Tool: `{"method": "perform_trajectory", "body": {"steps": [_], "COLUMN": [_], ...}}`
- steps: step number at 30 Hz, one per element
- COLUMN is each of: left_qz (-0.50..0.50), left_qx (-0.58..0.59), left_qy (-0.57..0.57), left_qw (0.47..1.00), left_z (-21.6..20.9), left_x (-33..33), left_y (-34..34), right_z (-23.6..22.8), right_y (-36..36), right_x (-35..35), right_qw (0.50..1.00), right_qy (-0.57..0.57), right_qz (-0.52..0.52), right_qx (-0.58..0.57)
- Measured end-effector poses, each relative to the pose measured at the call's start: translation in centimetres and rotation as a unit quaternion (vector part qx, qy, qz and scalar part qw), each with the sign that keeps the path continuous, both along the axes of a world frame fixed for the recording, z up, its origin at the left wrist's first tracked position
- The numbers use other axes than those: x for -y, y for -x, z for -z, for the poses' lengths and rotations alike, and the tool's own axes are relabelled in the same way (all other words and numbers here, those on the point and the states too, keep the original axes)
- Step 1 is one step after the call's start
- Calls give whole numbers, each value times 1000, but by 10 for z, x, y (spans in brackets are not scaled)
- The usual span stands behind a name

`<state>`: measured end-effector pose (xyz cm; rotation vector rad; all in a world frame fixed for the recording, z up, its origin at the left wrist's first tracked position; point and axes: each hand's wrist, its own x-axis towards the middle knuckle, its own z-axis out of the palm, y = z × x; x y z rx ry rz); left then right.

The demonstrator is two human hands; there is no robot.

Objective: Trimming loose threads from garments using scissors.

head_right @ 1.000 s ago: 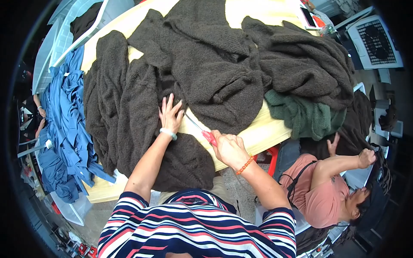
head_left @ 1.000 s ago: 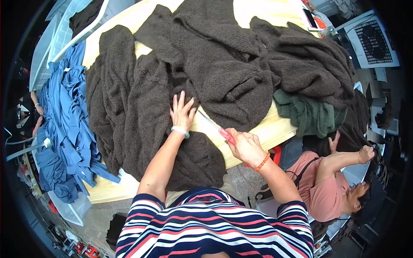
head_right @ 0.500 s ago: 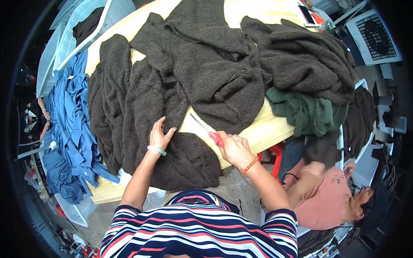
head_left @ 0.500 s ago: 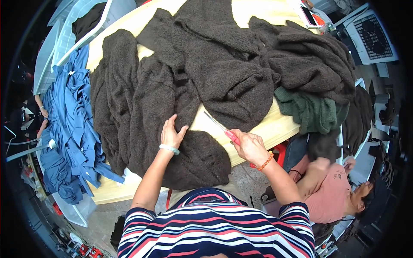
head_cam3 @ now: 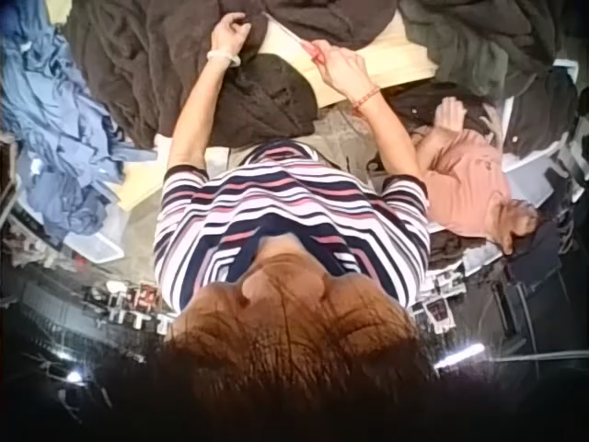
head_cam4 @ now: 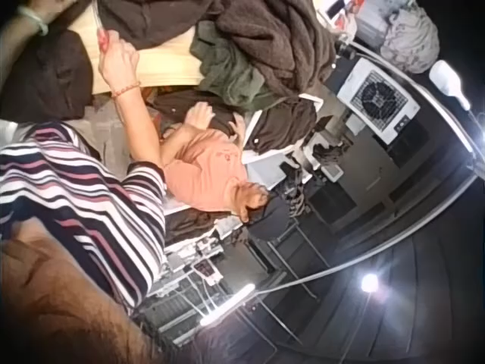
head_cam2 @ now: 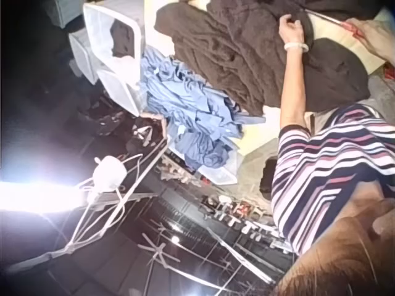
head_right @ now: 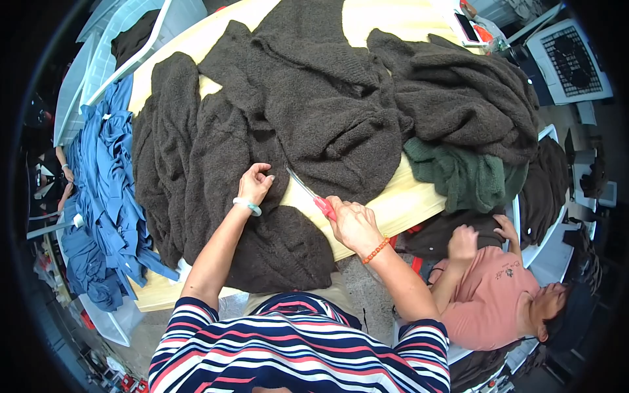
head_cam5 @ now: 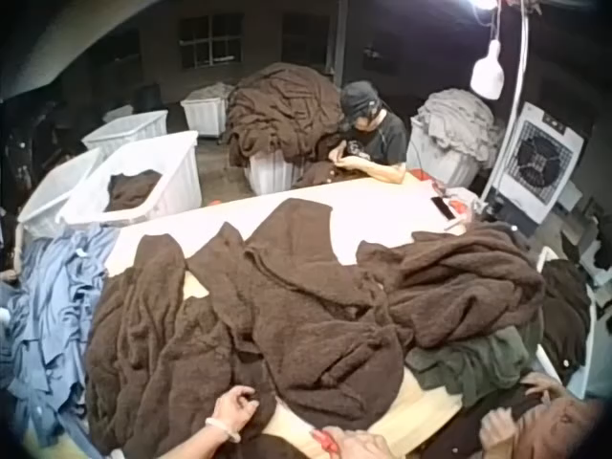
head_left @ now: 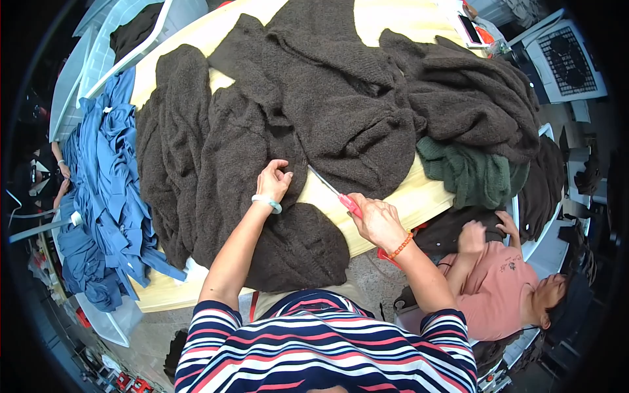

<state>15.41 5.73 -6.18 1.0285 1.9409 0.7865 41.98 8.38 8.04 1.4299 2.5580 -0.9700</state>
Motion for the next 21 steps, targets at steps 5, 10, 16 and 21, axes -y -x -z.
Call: {"method": "perform_trajectory", "body": {"steps": [5, 10, 16, 21], "left_qz": [35, 3, 3, 7], "left_qx": [-197, -147, -127, -128], "left_qy": [-150, -86, -87, -88], "left_qw": [968, 985, 988, 988], "left_z": [-10, 4, 9, 6], "left_x": [-17, -33, -32, -33], "left_y": [-27, -27, -24, -23], "right_z": [3, 9, 3, 12], "right_y": [3, 2, 4, 6], "right_x": [-3, -6, -9, -3], "right_qw": [1000, 1000, 999, 996], "right_qy": [-6, -10, -6, -38], "right_qz": [-2, 4, -12, -75], "right_qx": [9, 25, 41, 11]}}
